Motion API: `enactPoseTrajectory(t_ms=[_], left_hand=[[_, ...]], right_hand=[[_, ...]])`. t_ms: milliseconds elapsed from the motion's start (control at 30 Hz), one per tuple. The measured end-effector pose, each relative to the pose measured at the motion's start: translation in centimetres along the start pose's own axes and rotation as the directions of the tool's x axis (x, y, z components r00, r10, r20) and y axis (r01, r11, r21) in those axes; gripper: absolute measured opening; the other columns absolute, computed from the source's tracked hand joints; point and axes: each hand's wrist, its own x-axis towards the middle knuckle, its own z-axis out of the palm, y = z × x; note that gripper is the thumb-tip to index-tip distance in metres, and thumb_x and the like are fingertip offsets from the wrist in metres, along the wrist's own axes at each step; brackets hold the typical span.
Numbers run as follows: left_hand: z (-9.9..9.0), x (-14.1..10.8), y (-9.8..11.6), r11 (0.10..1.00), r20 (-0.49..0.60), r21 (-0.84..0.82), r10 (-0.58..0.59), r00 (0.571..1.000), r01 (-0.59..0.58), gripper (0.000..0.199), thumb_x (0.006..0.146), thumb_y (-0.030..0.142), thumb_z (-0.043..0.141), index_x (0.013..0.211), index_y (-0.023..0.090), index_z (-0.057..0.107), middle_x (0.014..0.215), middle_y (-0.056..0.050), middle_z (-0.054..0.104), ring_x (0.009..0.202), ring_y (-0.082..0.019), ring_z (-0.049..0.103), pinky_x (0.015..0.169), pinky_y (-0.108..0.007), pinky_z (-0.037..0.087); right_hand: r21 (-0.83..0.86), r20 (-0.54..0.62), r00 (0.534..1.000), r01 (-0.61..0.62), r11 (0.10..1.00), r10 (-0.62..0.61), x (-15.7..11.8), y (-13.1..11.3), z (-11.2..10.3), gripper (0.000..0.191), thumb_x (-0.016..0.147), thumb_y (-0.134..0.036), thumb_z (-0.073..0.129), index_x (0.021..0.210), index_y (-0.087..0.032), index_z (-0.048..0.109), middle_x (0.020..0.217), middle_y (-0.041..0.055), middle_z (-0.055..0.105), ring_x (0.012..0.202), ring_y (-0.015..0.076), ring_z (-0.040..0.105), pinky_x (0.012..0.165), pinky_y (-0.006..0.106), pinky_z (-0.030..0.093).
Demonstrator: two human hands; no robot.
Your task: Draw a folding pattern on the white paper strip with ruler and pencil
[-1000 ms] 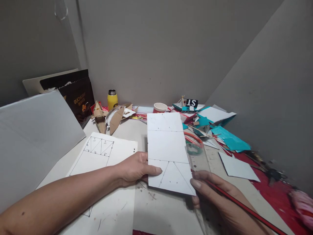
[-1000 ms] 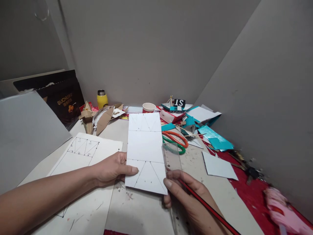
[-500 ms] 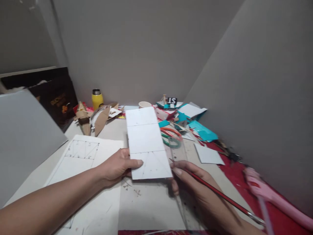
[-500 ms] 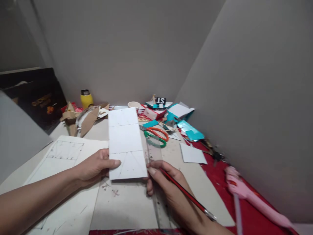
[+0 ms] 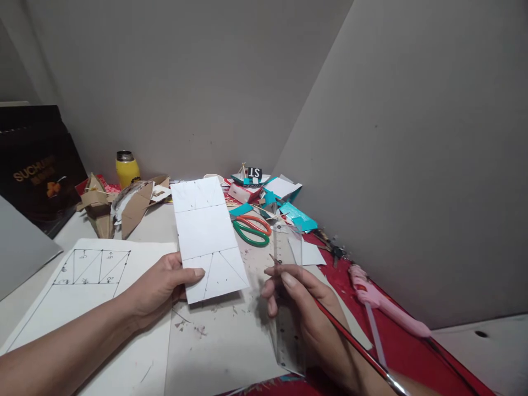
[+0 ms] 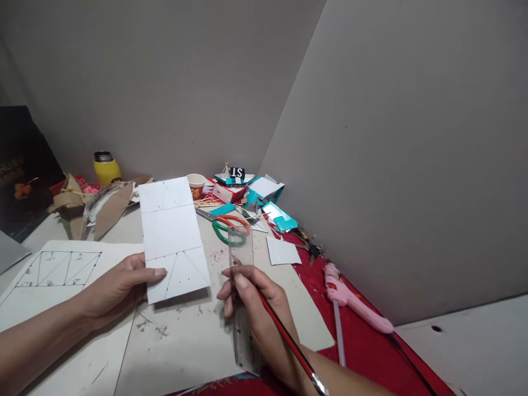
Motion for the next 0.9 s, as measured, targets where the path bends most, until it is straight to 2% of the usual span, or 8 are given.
enactPoseTrajectory(t_ms=[100,267,433,567,633,700,800,900], left_hand=[[0.0,-0.1,-0.1,1.000,-0.014,-0.015,-0.007,1.000,0.007,0.035,0.071,0.035,0.086,0.099,0.015,0.077,0.090,-0.009,0.076,0.077,-0.018,0.062,0.066,-0.026,0.043],[0.1,-0.2,0.0,1.000,-0.014,-0.027,-0.008,1.000,0.007,0.031,0.073,0.031,0.084,0.099,0.015,0.077,0.090,-0.009,0.077,0.076,-0.017,0.063,0.071,-0.028,0.046],[0.2,-0.1,0.1,0.999,-0.004,-0.041,0.013,1.000,-0.013,0.028,0.075,0.029,0.083,0.098,0.015,0.077,0.089,-0.008,0.077,0.075,-0.017,0.063,0.069,-0.027,0.046],[0.4,0.0,-0.2,0.999,-0.016,-0.033,0.032,0.999,-0.032,0.028,0.073,0.027,0.082,0.096,0.012,0.076,0.083,-0.007,0.075,0.073,-0.016,0.062,0.067,-0.027,0.046],[0.4,0.0,-0.3,0.999,-0.025,-0.019,0.030,0.999,-0.030,0.031,0.072,0.026,0.082,0.099,0.011,0.074,0.084,-0.007,0.074,0.074,-0.017,0.063,0.070,-0.029,0.049],[0.3,0.1,-0.4,1.000,-0.037,0.007,0.015,0.999,-0.014,0.028,0.079,0.026,0.079,0.102,0.011,0.072,0.089,-0.006,0.072,0.077,-0.017,0.065,0.073,-0.031,0.053],[0.1,0.2,-0.6,0.999,-0.043,0.050,-0.019,0.999,0.021,0.030,0.095,0.036,0.067,0.117,0.016,0.064,0.113,-0.007,0.068,0.093,-0.020,0.067,0.081,-0.040,0.058],[-0.1,0.1,-0.6,0.998,-0.035,0.059,-0.025,0.999,0.027,0.032,0.096,0.037,0.065,0.121,0.017,0.062,0.120,-0.008,0.066,0.098,-0.022,0.067,0.083,-0.042,0.059]], right_hand=[[-0.016,0.065,0.998,-0.013,1.000,0.014,-0.5,0.0,0.0,0.037,0.088,-0.055,0.070,0.094,-0.019,0.074,0.072,0.0030,0.071,0.054,0.0129,0.059,0.056,0.026,0.049],[-0.047,0.197,0.973,-0.111,0.993,0.118,-1.3,0.3,0.0,0.040,0.090,-0.055,0.066,0.101,-0.018,0.074,0.075,0.0054,0.071,0.055,0.0135,0.059,0.057,0.028,0.049],[-0.120,0.253,0.960,-0.090,0.989,0.118,-1.6,0.8,-0.1,0.042,0.092,-0.056,0.062,0.110,-0.020,0.074,0.080,0.0075,0.072,0.057,0.0154,0.059,0.057,0.030,0.050],[-0.184,0.201,0.971,-0.093,0.979,0.130,-1.9,0.8,0.0,0.038,0.090,-0.055,0.064,0.108,-0.024,0.078,0.080,0.0084,0.074,0.057,0.0180,0.062,0.055,0.031,0.052],[-0.223,0.117,0.985,-0.102,0.969,0.131,-2.1,0.7,0.0,0.039,0.089,-0.056,0.065,0.107,-0.025,0.079,0.079,0.0086,0.075,0.057,0.0186,0.062,0.055,0.030,0.052],[-0.273,0.079,0.987,-0.112,0.955,0.138,-2.0,0.6,-0.1,0.044,0.085,-0.061,0.068,0.106,-0.024,0.080,0.078,0.0093,0.076,0.057,0.0201,0.062,0.055,0.031,0.054],[-0.337,0.060,0.990,-0.101,0.936,0.128,-1.8,0.3,-0.4,0.052,0.080,-0.067,0.068,0.106,-0.022,0.080,0.080,0.0111,0.077,0.058,0.0222,0.064,0.055,0.034,0.056],[-0.400,0.025,0.996,-0.064,0.914,0.081,-1.4,0.0,-0.6,0.053,0.083,-0.067,0.066,0.109,-0.023,0.079,0.082,0.0106,0.077,0.059,0.0220,0.063,0.057,0.034,0.057]])
